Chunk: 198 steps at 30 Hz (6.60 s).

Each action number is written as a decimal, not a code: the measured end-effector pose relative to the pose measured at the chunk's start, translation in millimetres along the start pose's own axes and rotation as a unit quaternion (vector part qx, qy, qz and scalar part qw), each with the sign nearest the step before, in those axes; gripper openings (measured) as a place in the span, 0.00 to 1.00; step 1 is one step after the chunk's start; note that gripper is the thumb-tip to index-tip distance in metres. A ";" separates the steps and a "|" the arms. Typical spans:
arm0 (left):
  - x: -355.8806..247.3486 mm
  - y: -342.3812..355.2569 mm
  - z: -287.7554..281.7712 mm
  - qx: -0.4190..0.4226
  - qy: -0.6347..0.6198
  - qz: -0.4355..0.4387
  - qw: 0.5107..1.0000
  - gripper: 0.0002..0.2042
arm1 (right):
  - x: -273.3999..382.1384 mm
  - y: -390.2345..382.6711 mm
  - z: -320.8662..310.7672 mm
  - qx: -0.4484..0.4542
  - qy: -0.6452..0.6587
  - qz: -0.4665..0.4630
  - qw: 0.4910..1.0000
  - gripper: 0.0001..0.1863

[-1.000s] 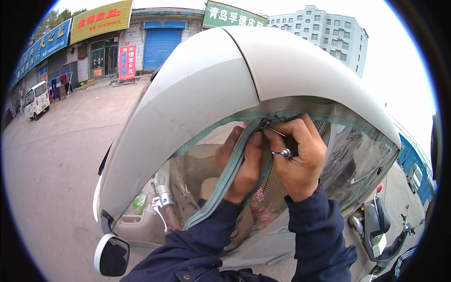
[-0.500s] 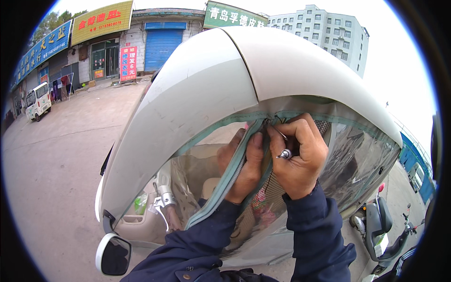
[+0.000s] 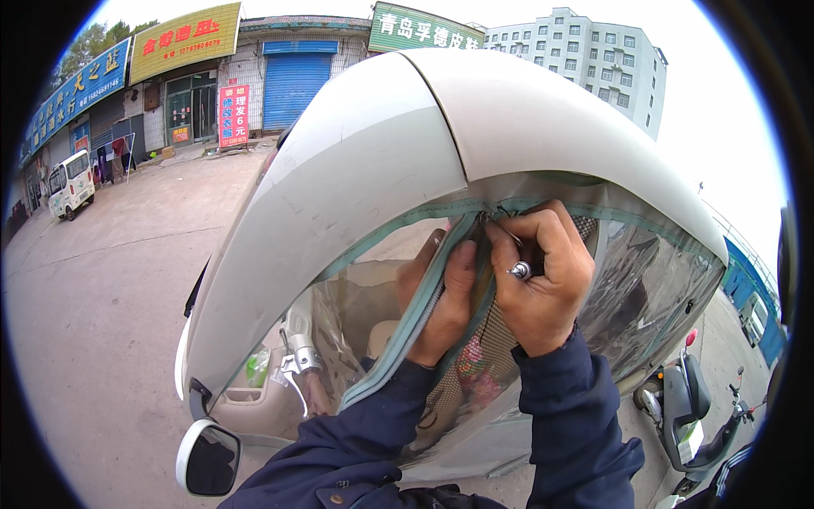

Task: The person uses a small metal tool to pry and reseat the zipper tape of a transparent scooter windscreen cover along the top edge of the white fairing. They repeatedly lift the cover edge, insert the tool, and press the zipper into place, working along the seam.

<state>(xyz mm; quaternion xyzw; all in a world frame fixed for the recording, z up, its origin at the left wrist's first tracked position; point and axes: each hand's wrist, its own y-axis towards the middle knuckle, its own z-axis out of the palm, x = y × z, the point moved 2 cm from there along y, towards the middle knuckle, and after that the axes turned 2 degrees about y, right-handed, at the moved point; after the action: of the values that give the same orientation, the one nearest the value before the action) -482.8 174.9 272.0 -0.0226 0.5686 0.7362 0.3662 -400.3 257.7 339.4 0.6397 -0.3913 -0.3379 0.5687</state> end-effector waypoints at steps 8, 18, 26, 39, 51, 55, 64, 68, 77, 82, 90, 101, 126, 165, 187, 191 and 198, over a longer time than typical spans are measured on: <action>6.8 -5.1 -2.2 0.034 -0.048 -0.061 0.996 0.23 | -1.8 0.9 -1.6 0.012 -0.003 -0.008 1.000 0.10; 11.9 -4.2 -2.6 0.007 -0.053 -0.035 0.998 0.15 | -4.4 -1.4 3.5 -0.002 -0.010 -0.017 1.000 0.10; 12.9 -1.6 1.5 -0.025 -0.049 -0.032 0.998 0.13 | -3.1 -1.9 0.4 0.026 -0.013 0.007 1.000 0.08; 7.1 -3.1 -2.1 0.006 -0.078 -0.034 0.996 0.18 | -1.9 -3.7 -4.8 0.056 0.022 -0.005 0.998 0.09; -1.6 -18.4 -9.4 0.003 0.002 -0.066 0.998 0.22 | 4.9 -6.0 -9.2 0.073 0.038 -0.014 0.996 0.07; -1.5 -14.8 -7.4 0.011 -0.043 -0.049 0.998 0.20 | 7.3 -5.7 -12.6 0.068 0.041 0.001 0.997 0.06; -5.5 -0.8 -1.6 0.029 -0.027 0.000 0.999 0.22 | 1.0 20.0 -37.7 0.015 0.020 -0.041 0.999 0.09; -9.3 2.4 0.4 0.052 -0.029 -0.003 0.998 0.23 | -6.0 29.9 -34.9 0.048 0.001 -0.093 0.995 0.15; -20.9 1.6 5.2 0.049 -0.095 0.000 0.994 0.22 | 0.5 43.8 -32.8 0.125 0.034 -0.058 0.990 0.11; -25.9 -0.1 8.0 0.038 -0.110 0.012 0.993 0.24 | -1.5 37.7 -31.4 0.155 0.111 0.077 0.979 0.09; -25.7 -3.5 5.9 0.038 -0.170 -0.063 0.983 0.21 | -6.4 32.8 -30.7 0.117 0.144 0.136 0.973 0.12; -18.5 1.7 6.0 0.022 -0.149 -0.077 0.986 0.14 | -8.2 24.8 -31.5 0.104 0.112 0.095 0.984 0.21; -19.1 7.6 8.6 -0.002 -0.149 -0.069 0.986 0.13 | -6.1 35.8 -30.8 0.149 0.181 0.115 0.965 0.24; -11.9 -11.2 -14.3 0.007 -0.013 0.012 1.000 0.12 | 2.4 43.6 -16.8 0.192 0.200 0.119 0.953 0.26; -5.1 7.8 13.2 0.020 -0.251 -0.084 0.964 0.20 | 13.9 46.0 -21.9 0.210 0.137 0.113 0.961 0.25; -3.8 10.9 19.6 -0.038 -0.250 -0.066 0.965 0.09 | 12.7 43.2 -20.2 0.193 0.137 0.097 0.967 0.25; -7.0 14.2 12.4 -0.034 -0.160 -0.060 0.985 0.08 | 11.5 21.8 -47.3 0.100 -0.003 0.009 0.995 0.23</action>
<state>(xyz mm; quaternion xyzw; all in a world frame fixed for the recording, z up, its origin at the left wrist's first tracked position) -480.9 180.7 291.1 0.0492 0.4745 0.7263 0.4949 -356.0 268.4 367.1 0.6888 -0.4305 -0.2937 0.5039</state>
